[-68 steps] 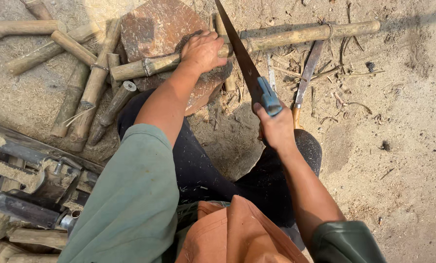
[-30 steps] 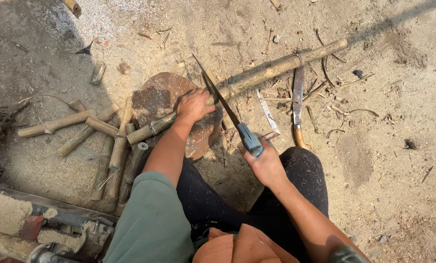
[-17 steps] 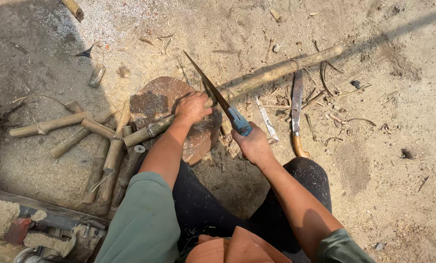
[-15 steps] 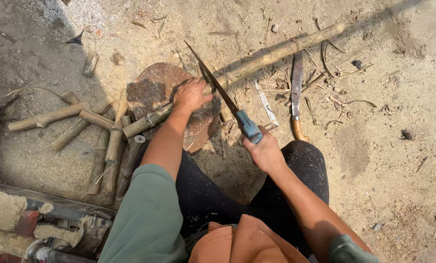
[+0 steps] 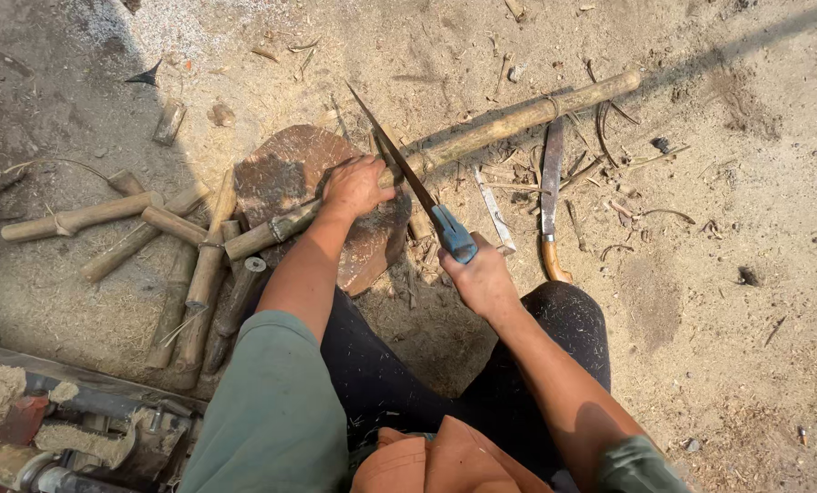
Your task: The person uses a hand saw to cut a bamboo stick into smaller pieces on a wooden block. They then use a metal rod to clear the inside of the cut bamboo segments.
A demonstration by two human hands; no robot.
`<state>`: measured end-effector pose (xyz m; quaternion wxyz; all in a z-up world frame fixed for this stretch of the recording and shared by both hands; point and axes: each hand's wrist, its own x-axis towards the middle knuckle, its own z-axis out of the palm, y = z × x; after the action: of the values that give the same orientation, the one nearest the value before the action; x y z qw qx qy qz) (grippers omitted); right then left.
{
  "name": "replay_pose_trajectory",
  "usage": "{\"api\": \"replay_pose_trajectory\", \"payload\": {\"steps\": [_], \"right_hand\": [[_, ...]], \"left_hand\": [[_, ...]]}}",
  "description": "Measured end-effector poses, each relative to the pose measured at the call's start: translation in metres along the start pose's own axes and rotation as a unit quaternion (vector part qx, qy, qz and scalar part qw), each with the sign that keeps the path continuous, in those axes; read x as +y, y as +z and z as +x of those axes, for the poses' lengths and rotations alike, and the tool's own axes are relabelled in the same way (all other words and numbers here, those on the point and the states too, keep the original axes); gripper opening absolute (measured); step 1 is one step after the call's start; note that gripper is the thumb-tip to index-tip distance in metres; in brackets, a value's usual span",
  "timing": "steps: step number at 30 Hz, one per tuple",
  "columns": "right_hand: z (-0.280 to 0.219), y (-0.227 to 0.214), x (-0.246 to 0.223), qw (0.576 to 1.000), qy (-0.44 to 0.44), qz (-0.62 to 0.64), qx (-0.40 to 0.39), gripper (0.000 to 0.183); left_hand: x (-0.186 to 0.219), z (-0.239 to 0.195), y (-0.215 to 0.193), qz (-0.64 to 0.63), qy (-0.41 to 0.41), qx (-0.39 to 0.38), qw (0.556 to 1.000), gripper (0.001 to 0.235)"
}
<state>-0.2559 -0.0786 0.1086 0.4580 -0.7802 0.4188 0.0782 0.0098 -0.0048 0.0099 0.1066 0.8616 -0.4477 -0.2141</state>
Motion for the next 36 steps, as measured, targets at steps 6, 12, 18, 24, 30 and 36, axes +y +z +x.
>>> {"api": "replay_pose_trajectory", "payload": {"steps": [6,12,18,24,30,36], "right_hand": [[-0.163,-0.042,0.061,0.997,0.053,0.012,0.062,0.056],[0.006,0.004,0.004,0.996,-0.070,-0.020,0.050,0.040],[-0.095,-0.013,0.030,0.976,-0.183,0.037,0.109,0.049],[-0.111,-0.031,0.040,0.996,0.077,0.004,0.048,0.043],[0.023,0.012,0.001,0.991,-0.117,-0.014,0.058,0.042],[-0.136,-0.030,0.049,0.986,0.161,0.032,0.023,0.048]], "left_hand": [[0.001,-0.004,0.000,-0.006,-0.014,-0.003,1.000,0.065],[0.002,-0.005,0.008,0.046,-0.004,-0.027,0.999,0.062],[0.001,-0.005,0.010,0.020,0.004,-0.014,1.000,0.070],[-0.003,-0.003,0.007,-0.001,-0.001,-0.004,1.000,0.060],[-0.006,-0.002,0.017,-0.007,-0.015,-0.007,1.000,0.058],[0.000,-0.001,0.000,-0.010,-0.031,-0.052,0.998,0.060]]}}
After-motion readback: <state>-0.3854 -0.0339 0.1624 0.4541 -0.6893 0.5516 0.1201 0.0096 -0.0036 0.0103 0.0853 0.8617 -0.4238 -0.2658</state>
